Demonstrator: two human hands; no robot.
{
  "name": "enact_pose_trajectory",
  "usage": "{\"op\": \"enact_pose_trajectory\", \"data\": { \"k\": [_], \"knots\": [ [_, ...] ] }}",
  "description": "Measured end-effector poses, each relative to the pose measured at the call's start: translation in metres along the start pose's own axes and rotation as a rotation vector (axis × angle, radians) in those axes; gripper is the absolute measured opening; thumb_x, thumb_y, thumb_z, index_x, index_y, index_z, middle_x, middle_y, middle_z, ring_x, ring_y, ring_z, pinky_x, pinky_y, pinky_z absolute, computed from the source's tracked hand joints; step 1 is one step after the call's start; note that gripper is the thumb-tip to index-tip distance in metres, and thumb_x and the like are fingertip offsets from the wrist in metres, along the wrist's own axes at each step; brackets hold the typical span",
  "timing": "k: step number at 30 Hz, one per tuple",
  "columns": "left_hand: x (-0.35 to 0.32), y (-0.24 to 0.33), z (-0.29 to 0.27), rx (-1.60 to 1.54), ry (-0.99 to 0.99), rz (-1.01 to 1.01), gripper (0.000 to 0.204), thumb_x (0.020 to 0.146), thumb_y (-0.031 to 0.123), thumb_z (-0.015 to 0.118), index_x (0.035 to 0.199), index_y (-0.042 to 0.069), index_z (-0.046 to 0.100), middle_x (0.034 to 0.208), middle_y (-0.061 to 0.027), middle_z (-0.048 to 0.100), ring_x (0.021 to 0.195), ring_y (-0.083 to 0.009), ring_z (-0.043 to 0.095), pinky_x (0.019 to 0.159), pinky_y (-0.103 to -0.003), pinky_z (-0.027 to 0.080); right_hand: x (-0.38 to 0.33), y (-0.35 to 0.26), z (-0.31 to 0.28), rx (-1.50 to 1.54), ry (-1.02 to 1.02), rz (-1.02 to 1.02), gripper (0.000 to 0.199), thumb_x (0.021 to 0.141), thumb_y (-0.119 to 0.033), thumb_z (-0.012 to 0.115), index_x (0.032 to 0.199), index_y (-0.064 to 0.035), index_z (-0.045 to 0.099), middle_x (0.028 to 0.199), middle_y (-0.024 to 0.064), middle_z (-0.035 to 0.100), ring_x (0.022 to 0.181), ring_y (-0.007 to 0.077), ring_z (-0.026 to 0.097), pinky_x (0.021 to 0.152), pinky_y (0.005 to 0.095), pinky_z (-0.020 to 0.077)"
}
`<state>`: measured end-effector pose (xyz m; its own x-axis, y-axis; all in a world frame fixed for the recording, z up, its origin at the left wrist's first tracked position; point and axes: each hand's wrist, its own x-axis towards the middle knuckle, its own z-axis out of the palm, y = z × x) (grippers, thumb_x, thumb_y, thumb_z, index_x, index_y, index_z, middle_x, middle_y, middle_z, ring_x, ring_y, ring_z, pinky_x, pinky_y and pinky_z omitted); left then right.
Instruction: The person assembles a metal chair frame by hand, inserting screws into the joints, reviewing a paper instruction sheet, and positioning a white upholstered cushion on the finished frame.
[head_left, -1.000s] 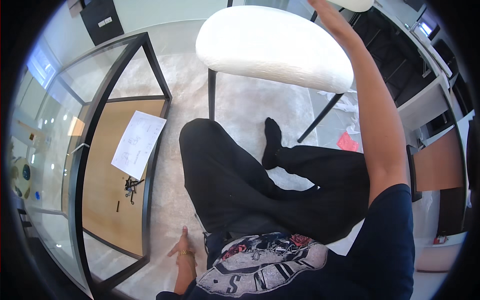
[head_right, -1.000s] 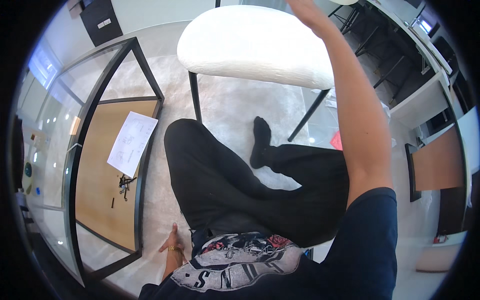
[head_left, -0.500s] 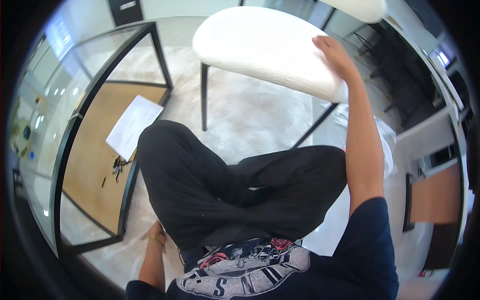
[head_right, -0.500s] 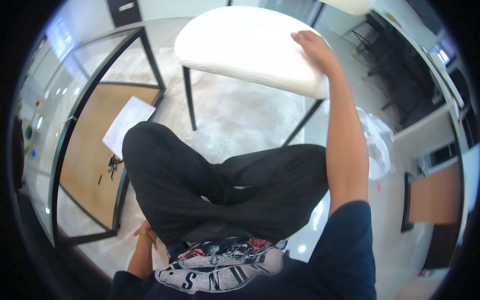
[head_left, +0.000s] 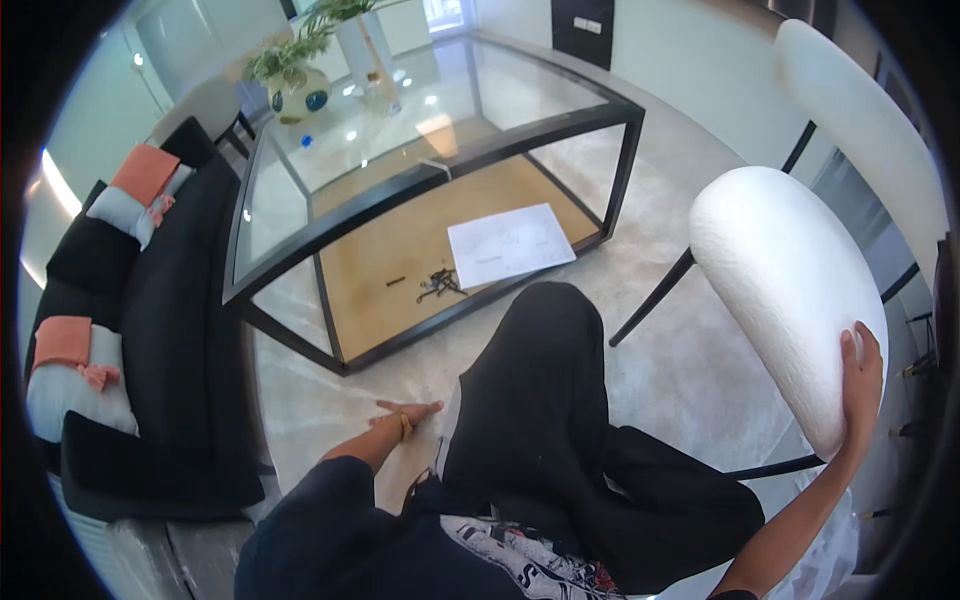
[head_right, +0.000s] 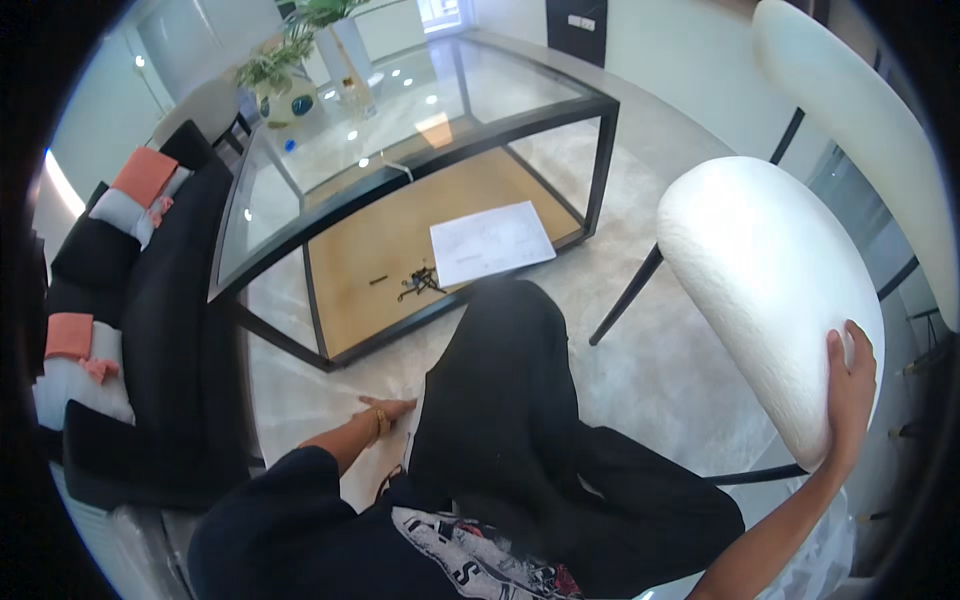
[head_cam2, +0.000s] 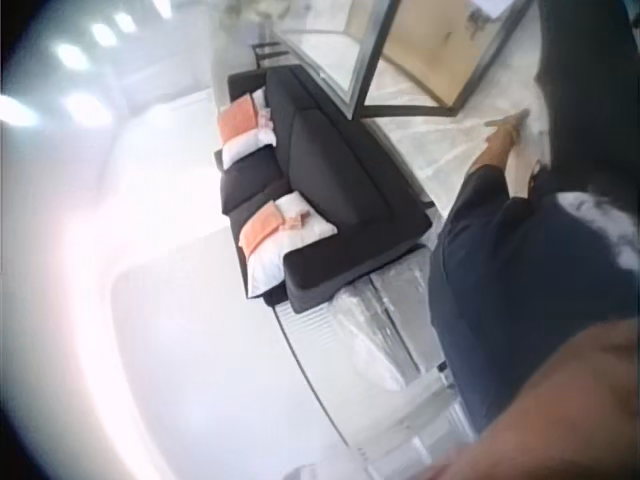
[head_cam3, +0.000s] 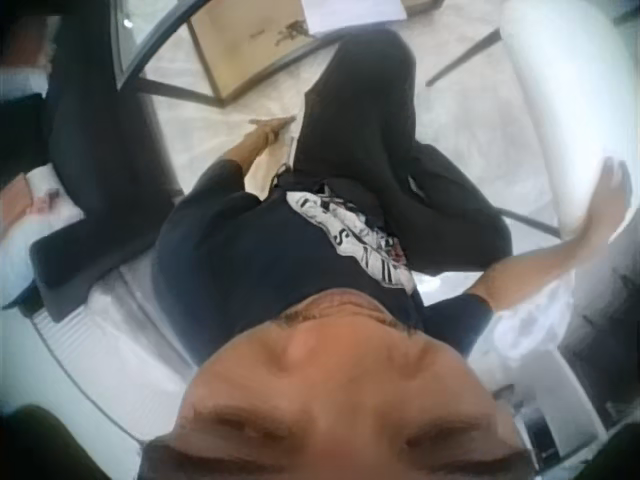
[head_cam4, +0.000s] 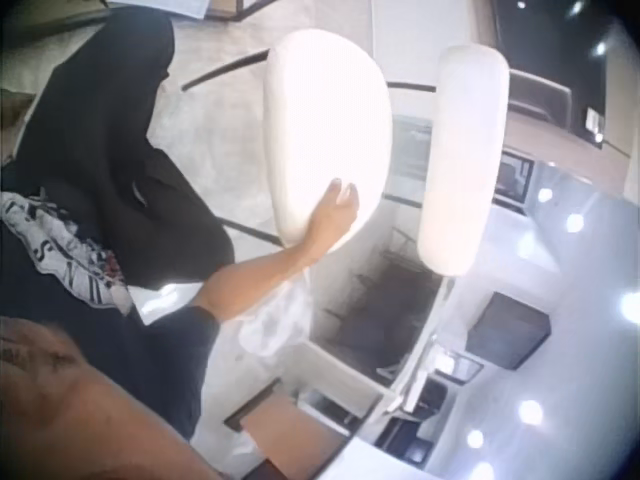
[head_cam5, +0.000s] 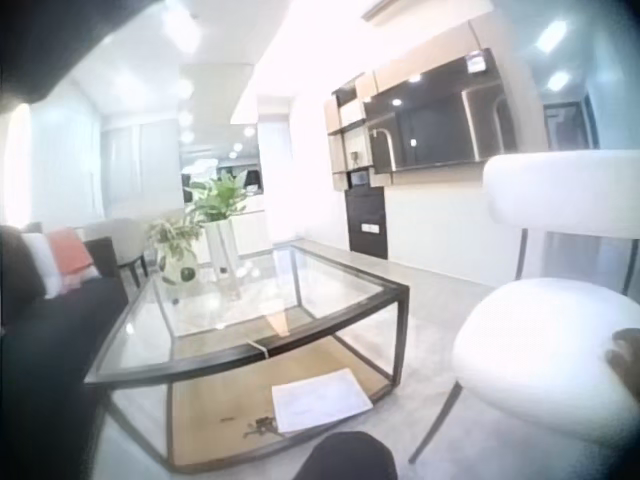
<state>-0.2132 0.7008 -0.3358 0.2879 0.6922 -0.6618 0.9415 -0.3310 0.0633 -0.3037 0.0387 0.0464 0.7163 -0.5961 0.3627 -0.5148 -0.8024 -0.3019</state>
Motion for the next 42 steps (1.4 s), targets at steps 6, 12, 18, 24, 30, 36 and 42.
{"op": "enact_pose_trajectory", "data": {
  "k": [6,12,18,24,30,36,42],
  "knots": [
    [0.005,0.005,0.029,0.090,0.042,0.269,0.141,0.066,0.066,0.083,0.162,0.012,-0.003,0.162,-0.0383,-0.011,0.151,-0.0553,-0.002,0.119,-0.068,0.012,0.015,0.044,0.022,0.044,0.033,-0.031,0.059,0.103,-0.050,0.053,0.143,-0.0069,0.056,0.146,0.0190,0.054,0.133,0.0344,0.054,0.111,0.0446,0.0418],
    [-0.043,0.077,0.022,-0.230,-0.021,1.229,0.061,0.090,0.033,0.074,0.141,0.007,0.052,0.152,-0.0264,0.040,0.138,-0.0365,0.044,0.107,-0.048,0.044,0.015,0.042,0.009,0.032,-0.047,-0.060,0.058,0.105,-0.046,0.051,0.146,-0.0052,0.053,0.147,0.0192,0.054,0.134,0.0367,0.052,0.112,0.0443,0.0387],
    [-0.111,0.192,-0.023,-0.530,-0.252,1.370,0.029,0.093,0.017,0.072,0.117,0.002,0.068,0.107,-0.0120,0.070,0.096,-0.0214,0.069,0.084,-0.033,0.056,0.013,0.027,0.005,0.106,-0.089,0.039,0.053,0.106,-0.041,0.051,0.144,-0.0036,0.054,0.144,0.0198,0.056,0.131,0.0328,0.054,0.111,0.0423,0.0391],
    [-0.207,0.255,-0.012,-0.527,-0.116,1.946,0.027,0.087,0.017,0.074,0.110,0.003,0.068,0.096,-0.0113,0.067,0.094,-0.0287,0.060,0.087,-0.039,0.048,0.012,0.020,0.005,0.142,-0.073,0.076,0.052,0.106,-0.038,0.051,0.144,-0.0019,0.053,0.142,0.0199,0.057,0.127,0.0298,0.056,0.109,0.0411,0.0404],
    [-0.213,0.265,-0.006,-0.455,-0.192,1.963,0.023,0.087,0.019,0.074,0.106,0.006,0.069,0.092,-0.0090,0.065,0.090,-0.0304,0.058,0.085,-0.040,0.045,0.006,0.008,0.005,0.151,-0.043,0.114,0.053,0.106,-0.040,0.051,0.143,-0.0018,0.055,0.139,0.0169,0.060,0.120,0.0261,0.059,0.106,0.0388,0.0432],
    [-0.258,0.247,-0.055,-0.700,-0.770,2.216,0.011,0.095,0.016,0.066,0.094,0.006,0.068,0.091,-0.0072,0.067,0.083,-0.0272,0.062,0.077,-0.041,0.047,0.004,-0.006,0.009,0.188,-0.024,0.199,0.053,0.106,-0.040,0.050,0.142,-0.0016,0.055,0.137,0.0170,0.061,0.119,0.0264,0.061,0.105,0.0389,0.0441],
    [-0.318,0.235,-0.097,-1.107,-0.731,2.584,0.015,0.091,0.016,0.064,0.084,0.002,0.067,0.085,-0.0096,0.062,0.075,-0.0250,0.059,0.073,-0.044,0.051,0.007,0.006,0.009,0.169,-0.003,0.128,0.051,0.106,-0.038,0.052,0.140,-0.0011,0.057,0.133,0.0162,0.063,0.116,0.0231,0.062,0.103,0.0373,0.0454]
  ]
}}
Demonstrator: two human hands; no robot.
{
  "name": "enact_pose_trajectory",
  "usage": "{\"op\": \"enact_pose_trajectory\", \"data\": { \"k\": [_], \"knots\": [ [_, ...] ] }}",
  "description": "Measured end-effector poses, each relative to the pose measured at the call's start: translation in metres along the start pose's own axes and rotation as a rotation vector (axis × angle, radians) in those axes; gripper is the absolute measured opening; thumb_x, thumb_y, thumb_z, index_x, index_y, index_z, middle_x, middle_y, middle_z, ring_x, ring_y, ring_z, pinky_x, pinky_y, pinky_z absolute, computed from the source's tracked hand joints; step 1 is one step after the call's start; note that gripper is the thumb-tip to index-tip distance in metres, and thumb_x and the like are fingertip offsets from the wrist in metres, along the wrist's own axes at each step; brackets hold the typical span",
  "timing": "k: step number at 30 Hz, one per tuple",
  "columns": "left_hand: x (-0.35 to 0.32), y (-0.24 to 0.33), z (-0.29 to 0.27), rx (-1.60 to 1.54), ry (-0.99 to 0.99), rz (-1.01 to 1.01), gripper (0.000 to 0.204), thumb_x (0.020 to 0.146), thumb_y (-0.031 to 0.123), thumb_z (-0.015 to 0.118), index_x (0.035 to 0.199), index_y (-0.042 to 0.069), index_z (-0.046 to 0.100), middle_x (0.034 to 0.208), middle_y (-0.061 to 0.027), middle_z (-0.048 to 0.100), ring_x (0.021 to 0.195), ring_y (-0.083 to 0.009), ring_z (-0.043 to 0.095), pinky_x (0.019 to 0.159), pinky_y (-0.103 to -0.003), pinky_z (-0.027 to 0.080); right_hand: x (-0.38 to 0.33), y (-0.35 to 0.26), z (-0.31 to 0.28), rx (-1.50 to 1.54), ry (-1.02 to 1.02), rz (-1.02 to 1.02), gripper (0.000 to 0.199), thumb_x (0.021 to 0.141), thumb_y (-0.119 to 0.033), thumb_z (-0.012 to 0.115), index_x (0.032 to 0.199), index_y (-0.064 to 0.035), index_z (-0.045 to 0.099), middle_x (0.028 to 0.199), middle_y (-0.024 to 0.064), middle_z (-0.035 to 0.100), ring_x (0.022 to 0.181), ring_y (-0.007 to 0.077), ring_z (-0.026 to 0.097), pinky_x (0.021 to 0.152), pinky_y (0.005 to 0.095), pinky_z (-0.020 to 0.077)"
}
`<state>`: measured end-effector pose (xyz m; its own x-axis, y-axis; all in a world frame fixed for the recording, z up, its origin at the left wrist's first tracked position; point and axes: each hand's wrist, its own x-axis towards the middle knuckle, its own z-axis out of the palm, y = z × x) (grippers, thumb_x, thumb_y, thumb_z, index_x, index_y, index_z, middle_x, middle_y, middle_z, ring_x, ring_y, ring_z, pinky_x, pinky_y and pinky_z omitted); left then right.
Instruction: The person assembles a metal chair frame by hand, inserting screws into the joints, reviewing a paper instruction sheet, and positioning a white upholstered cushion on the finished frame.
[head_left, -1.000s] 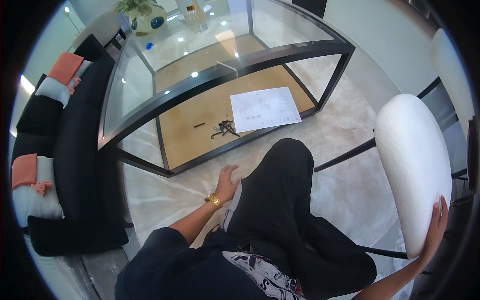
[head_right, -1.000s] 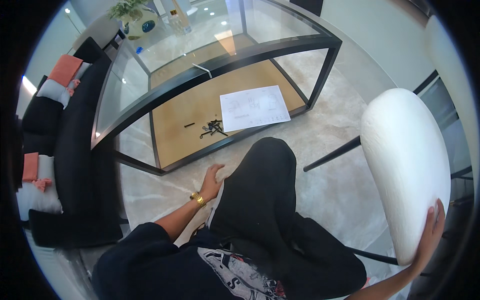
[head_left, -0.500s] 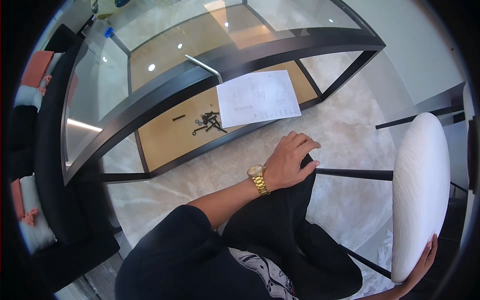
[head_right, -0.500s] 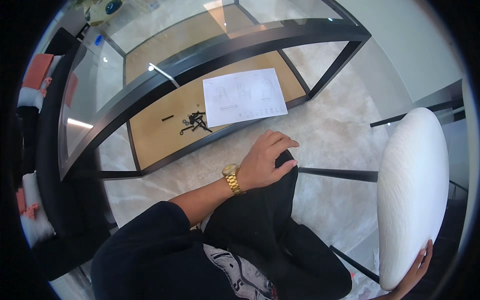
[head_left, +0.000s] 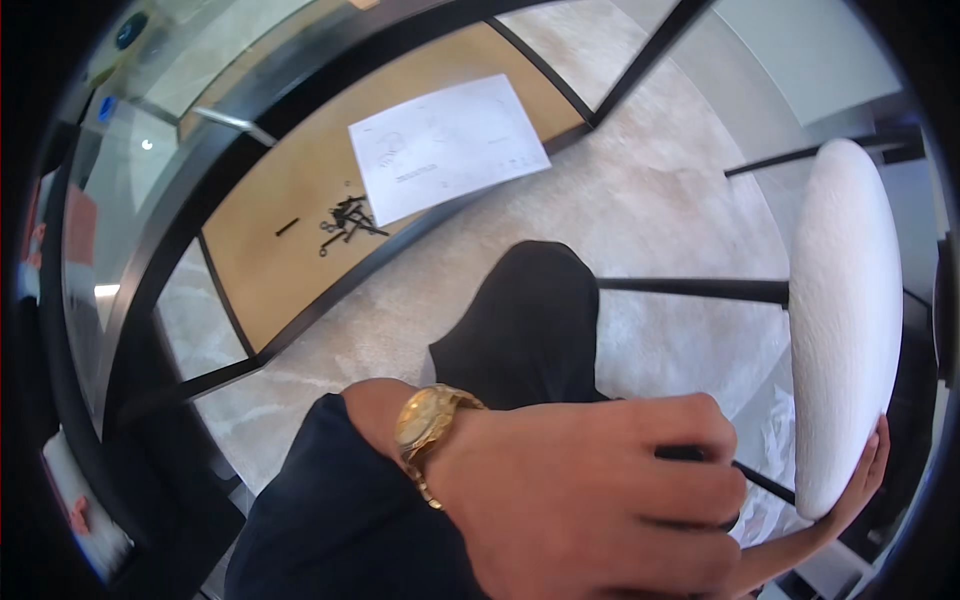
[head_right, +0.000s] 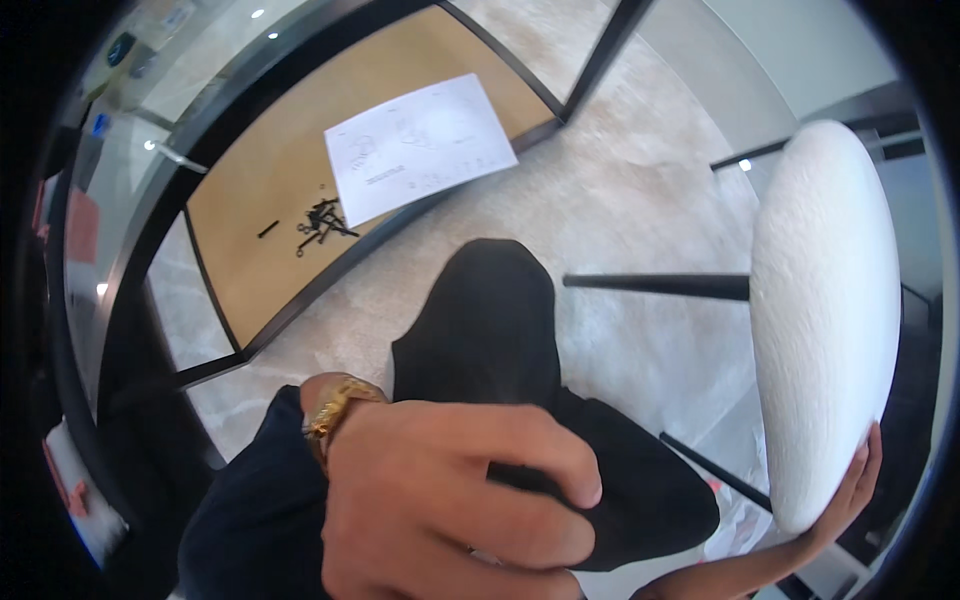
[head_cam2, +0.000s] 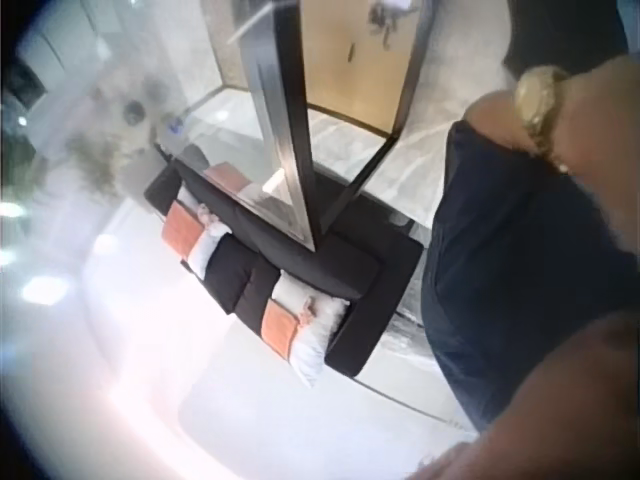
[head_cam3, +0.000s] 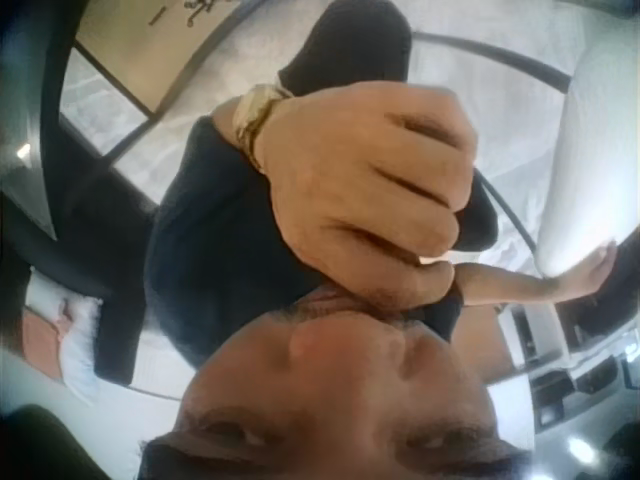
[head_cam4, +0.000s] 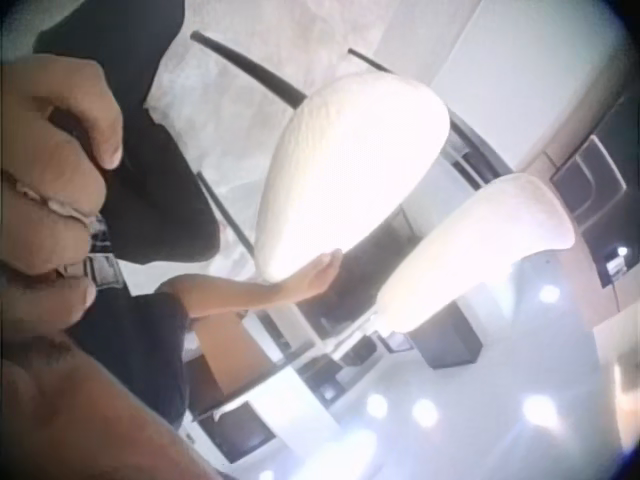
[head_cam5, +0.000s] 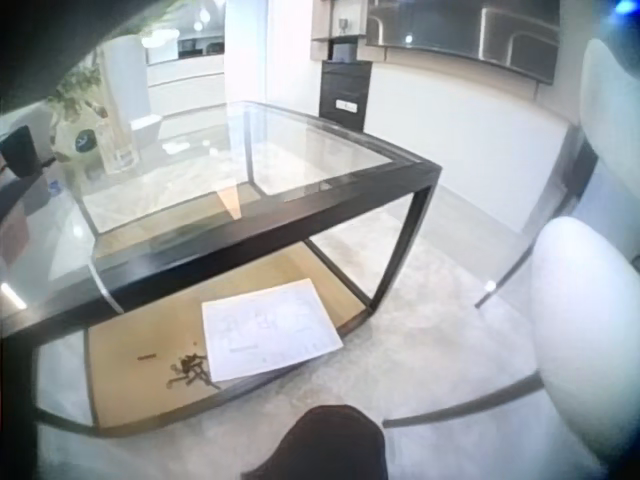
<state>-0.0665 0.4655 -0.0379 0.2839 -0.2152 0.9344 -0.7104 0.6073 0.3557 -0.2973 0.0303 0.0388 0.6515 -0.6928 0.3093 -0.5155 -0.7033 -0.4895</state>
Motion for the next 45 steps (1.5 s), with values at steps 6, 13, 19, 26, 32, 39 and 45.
{"op": "enact_pose_trajectory", "data": {
  "k": [6,13,19,26,32,39,45],
  "knots": [
    [0.014,0.028,0.027,-0.027,0.047,-0.346,0.019,0.080,0.020,0.066,0.077,0.001,0.065,0.087,-0.0128,0.061,0.078,-0.0277,0.061,0.072,-0.046,0.052,-0.004,0.001,0.002,0.071,0.041,-0.004,0.051,0.104,-0.038,0.057,0.138,-0.0004,0.059,0.127,0.0149,0.067,0.113,0.0216,0.063,0.101,0.0355,0.0461],
    [0.013,-0.001,0.070,0.166,0.290,0.110,0.011,0.081,0.016,0.074,0.077,0.009,0.066,0.074,-0.0014,0.052,0.069,-0.0192,0.053,0.068,-0.035,0.047,-0.008,-0.006,0.002,0.103,0.060,0.004,0.047,0.104,-0.034,0.057,0.137,-0.0008,0.060,0.128,0.0138,0.067,0.111,0.0211,0.064,0.101,0.0354,0.0466],
    [0.073,-0.077,0.105,0.190,0.246,0.119,0.013,0.075,0.021,0.069,0.072,0.009,0.066,0.070,-0.0074,0.062,0.070,-0.0251,0.062,0.066,-0.039,0.046,-0.014,-0.118,0.043,-0.461,-0.065,0.321,0.044,0.105,-0.029,0.056,0.137,0.0008,0.059,0.129,0.0136,0.066,0.113,0.0203,0.063,0.101,0.0354,0.0471],
    [0.076,-0.173,0.043,0.293,0.040,-0.433,0.056,0.099,0.039,0.066,0.136,-0.001,0.054,0.127,-0.0191,0.062,0.110,-0.0241,0.062,0.091,-0.038,0.052,-0.006,-0.005,0.002,-0.051,0.106,-0.058,0.045,0.102,-0.031,0.061,0.132,0.0025,0.062,0.124,0.0150,0.068,0.114,0.0214,0.062,0.099,0.0338,0.0466],
    [0.031,-0.205,0.051,-0.260,-0.324,-0.785,0.140,0.069,0.061,0.087,0.161,0.000,0.002,0.148,-0.0378,0.040,0.132,-0.0421,0.053,0.106,-0.046,0.049,-0.025,-0.008,-0.009,0.000,0.336,-0.223,0.059,0.094,-0.040,0.070,0.135,0.0008,0.060,0.130,0.0149,0.065,0.123,0.0256,0.060,0.105,0.0384,0.0453],
    [0.020,-0.196,0.050,-0.352,-0.477,-0.730,0.149,0.064,0.043,0.096,0.162,0.007,-0.010,0.154,-0.0299,0.039,0.137,-0.0404,0.048,0.114,-0.049,0.041,-0.096,-0.074,0.052,-0.596,0.227,-0.616,0.106,0.064,-0.032,0.095,0.154,-0.0224,0.040,0.157,0.0161,0.040,0.145,0.0420,0.037,0.115,0.0582,0.0369],
    [0.020,-0.201,0.051,-0.197,-0.369,-0.557,0.116,0.081,0.049,0.082,0.163,0.009,0.011,0.153,-0.0246,0.044,0.137,-0.0375,0.048,0.111,-0.049,0.043,-0.073,-0.073,0.046,-0.661,0.176,-0.631,0.105,0.061,-0.003,0.089,0.153,-0.0190,0.042,0.149,0.0155,0.052,0.135,0.0386,0.052,0.110,0.0510,0.0429]
  ]
}}
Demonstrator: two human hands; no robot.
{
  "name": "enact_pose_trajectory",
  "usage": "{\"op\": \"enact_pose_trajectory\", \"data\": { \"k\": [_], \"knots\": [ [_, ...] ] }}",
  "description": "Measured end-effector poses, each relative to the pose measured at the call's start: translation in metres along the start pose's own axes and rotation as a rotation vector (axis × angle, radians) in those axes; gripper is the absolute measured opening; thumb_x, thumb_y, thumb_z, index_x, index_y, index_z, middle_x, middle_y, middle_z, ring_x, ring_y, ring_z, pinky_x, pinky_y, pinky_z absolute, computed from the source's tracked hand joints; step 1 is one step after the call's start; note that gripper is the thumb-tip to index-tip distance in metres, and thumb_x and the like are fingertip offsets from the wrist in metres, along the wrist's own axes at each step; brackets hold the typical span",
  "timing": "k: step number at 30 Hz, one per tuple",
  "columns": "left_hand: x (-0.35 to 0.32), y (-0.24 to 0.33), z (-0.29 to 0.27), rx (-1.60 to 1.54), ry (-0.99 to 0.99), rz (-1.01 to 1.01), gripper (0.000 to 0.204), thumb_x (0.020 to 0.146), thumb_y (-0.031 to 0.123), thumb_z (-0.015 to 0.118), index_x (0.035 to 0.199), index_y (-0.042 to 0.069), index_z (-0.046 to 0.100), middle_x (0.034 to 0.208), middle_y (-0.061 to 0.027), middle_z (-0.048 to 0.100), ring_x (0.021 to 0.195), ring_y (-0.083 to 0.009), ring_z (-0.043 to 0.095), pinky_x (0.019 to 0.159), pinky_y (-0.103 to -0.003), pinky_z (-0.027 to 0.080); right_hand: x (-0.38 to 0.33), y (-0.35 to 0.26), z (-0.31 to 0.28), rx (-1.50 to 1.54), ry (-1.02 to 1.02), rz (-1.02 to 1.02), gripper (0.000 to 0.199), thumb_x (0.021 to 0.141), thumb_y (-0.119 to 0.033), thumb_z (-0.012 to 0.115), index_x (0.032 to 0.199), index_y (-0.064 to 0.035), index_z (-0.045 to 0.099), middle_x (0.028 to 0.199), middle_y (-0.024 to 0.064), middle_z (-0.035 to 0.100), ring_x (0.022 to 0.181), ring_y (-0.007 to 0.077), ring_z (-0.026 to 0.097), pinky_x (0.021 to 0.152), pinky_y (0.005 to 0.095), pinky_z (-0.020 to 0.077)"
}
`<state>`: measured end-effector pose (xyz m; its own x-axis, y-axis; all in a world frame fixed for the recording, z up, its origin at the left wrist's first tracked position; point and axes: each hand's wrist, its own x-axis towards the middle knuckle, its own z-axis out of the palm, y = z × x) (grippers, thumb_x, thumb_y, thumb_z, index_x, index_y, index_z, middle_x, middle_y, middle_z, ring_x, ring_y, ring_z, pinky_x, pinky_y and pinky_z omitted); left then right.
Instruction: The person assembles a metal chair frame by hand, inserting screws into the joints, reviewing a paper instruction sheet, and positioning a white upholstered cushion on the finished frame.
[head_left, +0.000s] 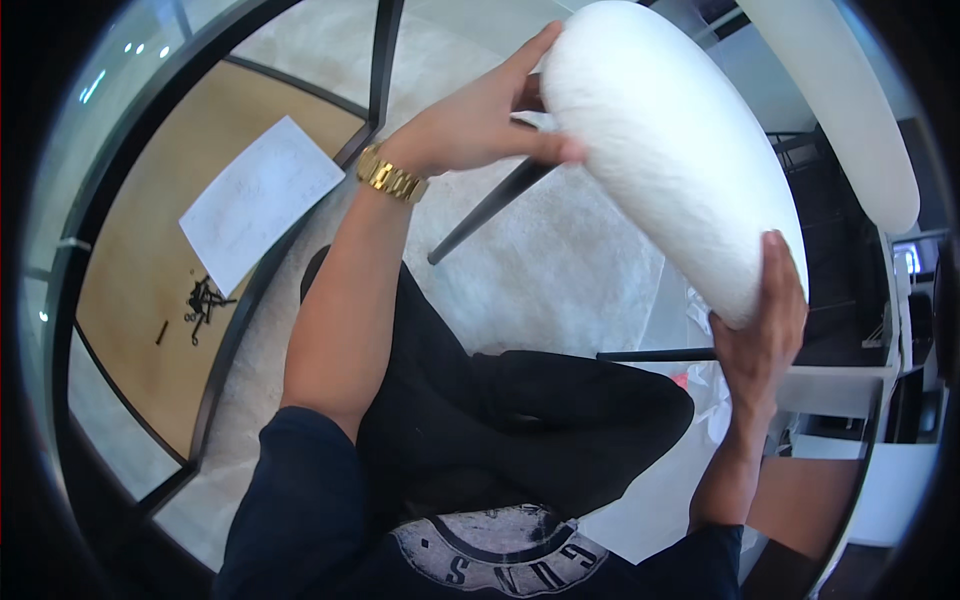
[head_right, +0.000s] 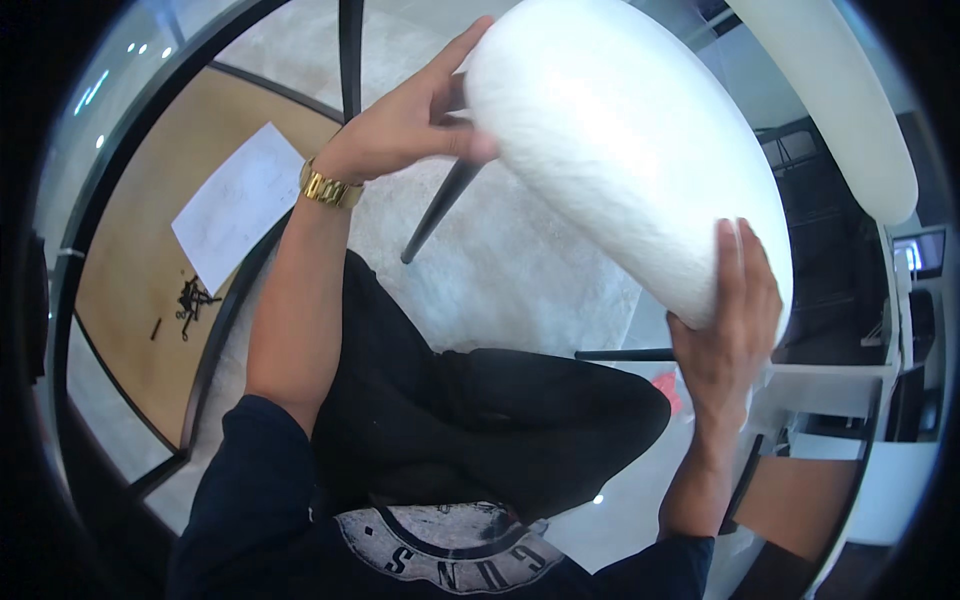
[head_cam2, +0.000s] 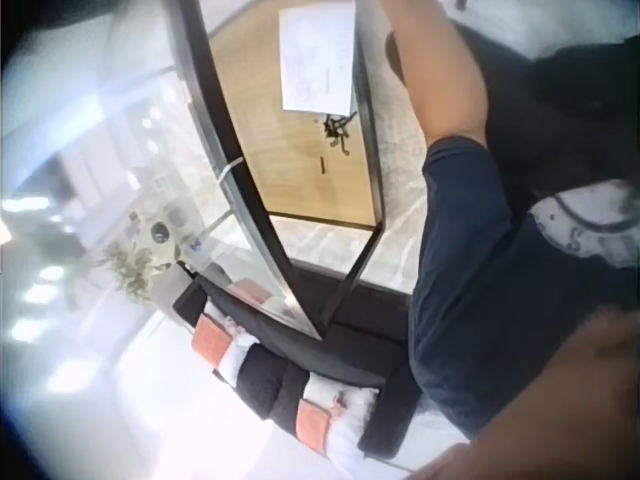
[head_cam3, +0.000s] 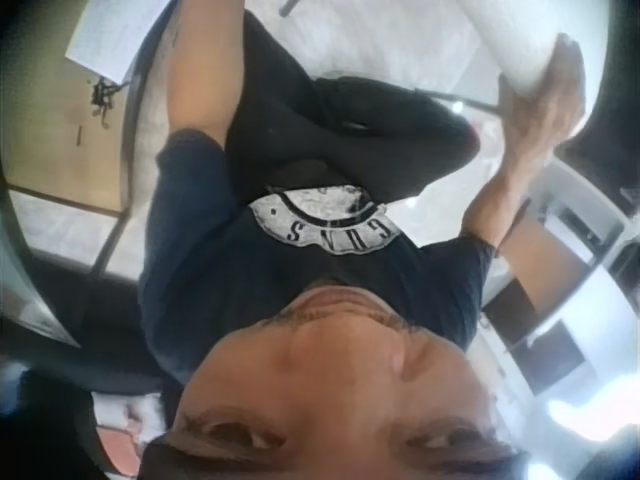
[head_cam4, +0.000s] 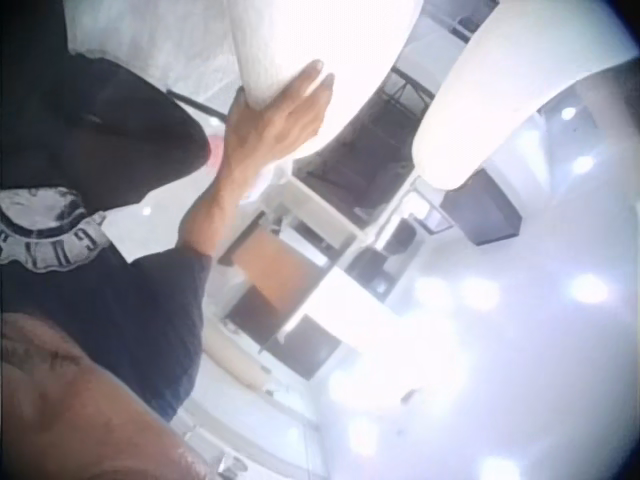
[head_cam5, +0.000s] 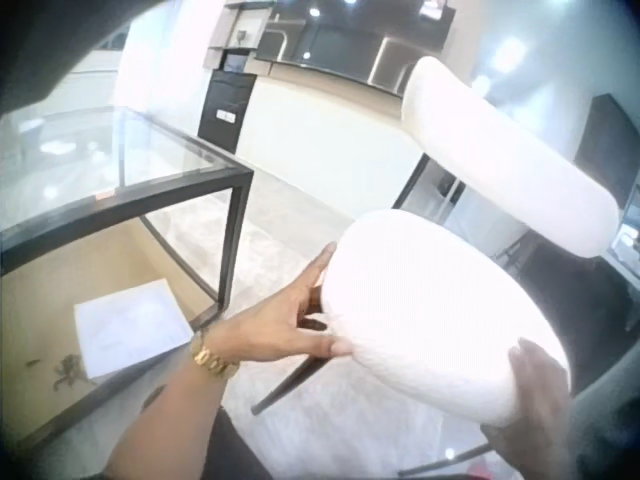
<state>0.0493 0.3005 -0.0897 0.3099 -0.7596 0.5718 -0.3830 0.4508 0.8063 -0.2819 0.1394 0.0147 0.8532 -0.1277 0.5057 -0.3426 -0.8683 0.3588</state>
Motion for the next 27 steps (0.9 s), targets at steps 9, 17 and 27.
{"op": "enact_pose_trajectory", "data": {
  "k": [9,17,27],
  "knots": [
    [0.005,0.003,-0.007,-0.647,-0.008,-0.194,0.109,0.094,0.080,0.038,0.162,0.002,0.005,0.152,-0.0269,0.041,0.123,-0.0283,0.058,0.099,-0.042,0.049,0.054,0.030,-0.060,-0.021,-0.094,0.084,0.099,0.065,-0.006,0.079,0.156,-0.0219,0.042,0.138,0.0167,0.062,0.119,0.0358,0.065,0.106,0.0521,0.0489],
    [0.008,-0.003,-0.011,-0.609,0.001,-0.345,0.109,0.093,0.083,0.033,0.159,-0.003,0.019,0.149,-0.0282,0.044,0.120,-0.0295,0.059,0.100,-0.042,0.047,0.084,0.065,-0.076,-0.096,-0.172,0.142,0.096,0.065,-0.019,0.077,0.155,-0.0203,0.043,0.129,0.0161,0.068,0.108,0.0349,0.069,0.105,0.0498,0.0482],
    [-0.011,-0.023,-0.043,-0.138,0.182,-0.399,0.091,0.089,0.068,0.063,0.143,-0.004,0.051,0.146,-0.0268,0.052,0.122,-0.0343,0.063,0.101,-0.039,0.051,0.059,0.076,-0.058,0.058,-0.169,0.094,0.096,0.070,-0.012,0.076,0.158,-0.0144,0.037,0.148,0.0191,0.052,0.133,0.0360,0.052,0.115,0.0492,0.0365]
  ]
}}
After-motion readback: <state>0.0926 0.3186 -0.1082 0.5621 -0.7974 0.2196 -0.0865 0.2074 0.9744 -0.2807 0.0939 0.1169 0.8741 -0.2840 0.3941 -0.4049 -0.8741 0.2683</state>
